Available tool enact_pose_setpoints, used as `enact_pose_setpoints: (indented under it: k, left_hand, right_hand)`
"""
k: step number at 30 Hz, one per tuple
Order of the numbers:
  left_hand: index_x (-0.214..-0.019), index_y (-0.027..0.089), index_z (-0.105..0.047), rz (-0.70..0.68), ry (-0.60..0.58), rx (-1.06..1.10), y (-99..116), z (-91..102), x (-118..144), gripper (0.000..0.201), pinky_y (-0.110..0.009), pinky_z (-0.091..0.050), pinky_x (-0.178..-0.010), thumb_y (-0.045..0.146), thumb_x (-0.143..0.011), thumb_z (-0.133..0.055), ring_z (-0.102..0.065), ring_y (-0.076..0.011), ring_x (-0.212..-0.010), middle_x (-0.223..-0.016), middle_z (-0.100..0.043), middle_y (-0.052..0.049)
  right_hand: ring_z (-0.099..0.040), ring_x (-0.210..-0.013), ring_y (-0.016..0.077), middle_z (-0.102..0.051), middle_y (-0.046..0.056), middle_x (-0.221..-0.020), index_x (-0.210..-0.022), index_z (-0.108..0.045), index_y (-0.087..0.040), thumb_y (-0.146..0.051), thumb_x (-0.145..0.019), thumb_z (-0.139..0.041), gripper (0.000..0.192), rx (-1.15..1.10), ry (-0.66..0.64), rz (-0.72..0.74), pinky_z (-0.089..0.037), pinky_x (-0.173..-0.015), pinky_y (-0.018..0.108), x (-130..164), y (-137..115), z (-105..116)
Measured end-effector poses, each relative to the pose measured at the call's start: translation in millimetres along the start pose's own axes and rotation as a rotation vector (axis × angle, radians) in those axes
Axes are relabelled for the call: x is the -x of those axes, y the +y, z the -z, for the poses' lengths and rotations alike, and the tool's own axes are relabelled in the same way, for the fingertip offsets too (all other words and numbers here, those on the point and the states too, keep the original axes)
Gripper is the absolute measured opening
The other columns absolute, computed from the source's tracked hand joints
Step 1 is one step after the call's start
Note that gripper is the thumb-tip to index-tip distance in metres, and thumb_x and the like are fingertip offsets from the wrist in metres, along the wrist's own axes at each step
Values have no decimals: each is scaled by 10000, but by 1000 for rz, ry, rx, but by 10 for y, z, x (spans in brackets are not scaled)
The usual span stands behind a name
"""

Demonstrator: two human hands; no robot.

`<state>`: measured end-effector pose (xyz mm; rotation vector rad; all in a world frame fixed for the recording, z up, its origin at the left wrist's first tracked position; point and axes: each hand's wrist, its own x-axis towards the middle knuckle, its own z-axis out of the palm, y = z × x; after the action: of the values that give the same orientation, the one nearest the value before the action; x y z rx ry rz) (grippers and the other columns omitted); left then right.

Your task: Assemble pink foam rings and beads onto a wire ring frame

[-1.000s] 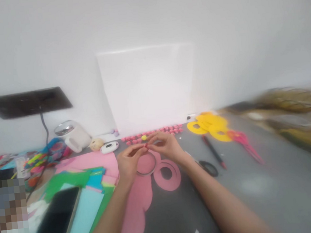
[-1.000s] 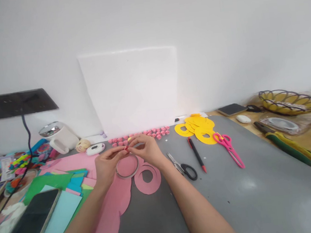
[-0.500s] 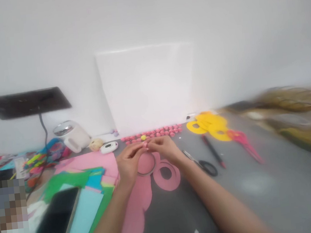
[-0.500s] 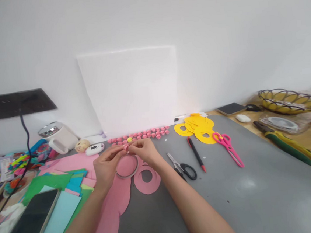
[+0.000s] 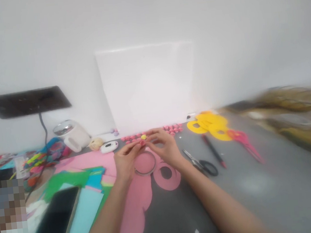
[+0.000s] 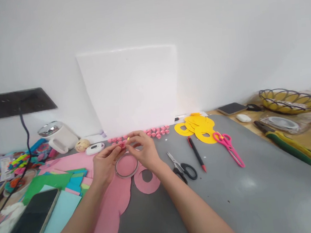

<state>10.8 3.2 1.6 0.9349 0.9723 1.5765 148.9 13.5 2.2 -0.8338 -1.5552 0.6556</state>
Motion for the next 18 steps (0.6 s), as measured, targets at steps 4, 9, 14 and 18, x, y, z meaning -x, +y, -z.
enact_pose_setpoints:
  k: [4,9,14,18]
  left_hand:
    - [-739,125,-728,8,12,-6,8,-1,4,205,-409,-547,-825,210,-562,-788,-687,-218,-754,-782,-734,-73]
    - [-745,132,-732,9,14,-22,-12,29,-10,208,-383,-560,-789,212,-562,-790,-679,-198,-725,-774,-733,-63]
    - [-725,141,-735,-2,44,-75,-23,35,-18,204,-358,-564,-765,237,-555,-793,-669,-181,-709,-759,-728,-51]
    - [-714,143,-735,-14,67,-154,-51,48,-18,223,-363,-560,-759,272,-543,-796,-662,-187,-709,-741,-724,-53]
  right_hand:
    - [-597,-877,165,-594,76,-974,-774,-659,-202,-204,-776,-587,73,100,22,138,-559,-669,283,9,44,-21]
    - [-595,-882,160,-596,74,-1003,-803,-659,-216,-169,-790,-568,103,278,22,276,-541,-713,294,23,117,-28]
    - [-587,-944,176,-604,74,-1046,-873,-668,-246,-193,-824,-551,137,392,5,308,-522,-767,322,40,169,-41]
    - [-587,-949,182,-611,76,-1046,-823,-676,-236,-183,-822,-551,136,351,-5,263,-514,-792,338,50,174,-69]
